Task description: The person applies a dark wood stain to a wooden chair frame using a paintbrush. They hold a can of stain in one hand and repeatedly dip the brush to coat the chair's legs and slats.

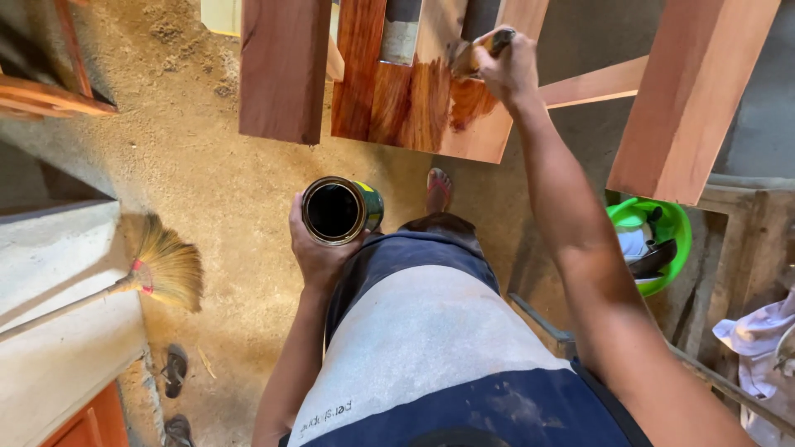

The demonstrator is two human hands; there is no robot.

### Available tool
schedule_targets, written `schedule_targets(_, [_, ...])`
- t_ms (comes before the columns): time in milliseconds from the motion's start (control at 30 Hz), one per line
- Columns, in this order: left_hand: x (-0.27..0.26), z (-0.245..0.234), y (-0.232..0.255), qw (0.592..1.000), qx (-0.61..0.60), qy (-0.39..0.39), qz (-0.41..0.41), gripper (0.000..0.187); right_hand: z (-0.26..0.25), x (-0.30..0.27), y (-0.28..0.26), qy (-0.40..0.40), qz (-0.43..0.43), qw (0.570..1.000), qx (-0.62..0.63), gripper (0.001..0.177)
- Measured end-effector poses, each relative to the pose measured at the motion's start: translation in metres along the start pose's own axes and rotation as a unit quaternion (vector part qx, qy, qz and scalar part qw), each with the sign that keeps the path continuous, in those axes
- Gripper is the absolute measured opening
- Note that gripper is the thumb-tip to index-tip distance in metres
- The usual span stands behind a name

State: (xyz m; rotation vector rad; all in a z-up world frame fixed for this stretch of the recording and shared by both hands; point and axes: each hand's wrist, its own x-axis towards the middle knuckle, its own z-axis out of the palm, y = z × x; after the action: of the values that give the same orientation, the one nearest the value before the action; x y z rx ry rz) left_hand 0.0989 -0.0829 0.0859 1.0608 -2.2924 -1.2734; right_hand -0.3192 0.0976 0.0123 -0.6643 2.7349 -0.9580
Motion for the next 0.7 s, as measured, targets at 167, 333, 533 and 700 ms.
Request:
schedule_targets(167, [-0.003,-0.002,-0.003,1.0,-0.009,0.009,0.005,0.12,-0.01,-0.004,-0.013,-0.047,-0.002,0.998,-0.05,0.011])
schedule_targets(333, [-0.005,-0.002,-0.008,1.0,0.006,0.01,0.002,0.12,0.007,-0.005,0.004,-0.069,-0.112,0.983,-0.13,0.018])
schedule_targets(533, [-0.004,-0.002,-0.002,1.0,0.013,0.002,-0.005,0.124,-0.02,-0.02,-0.004,0.028,0.001,0.997,-0.066,0.008])
schedule_targets(700, [-0.003,0.004,-0.009,0.999,-0.01,0.037,-0.012,0.127,-0.007,-0.101,-0.043,0.09,-0.164,0.978,0.095,0.018])
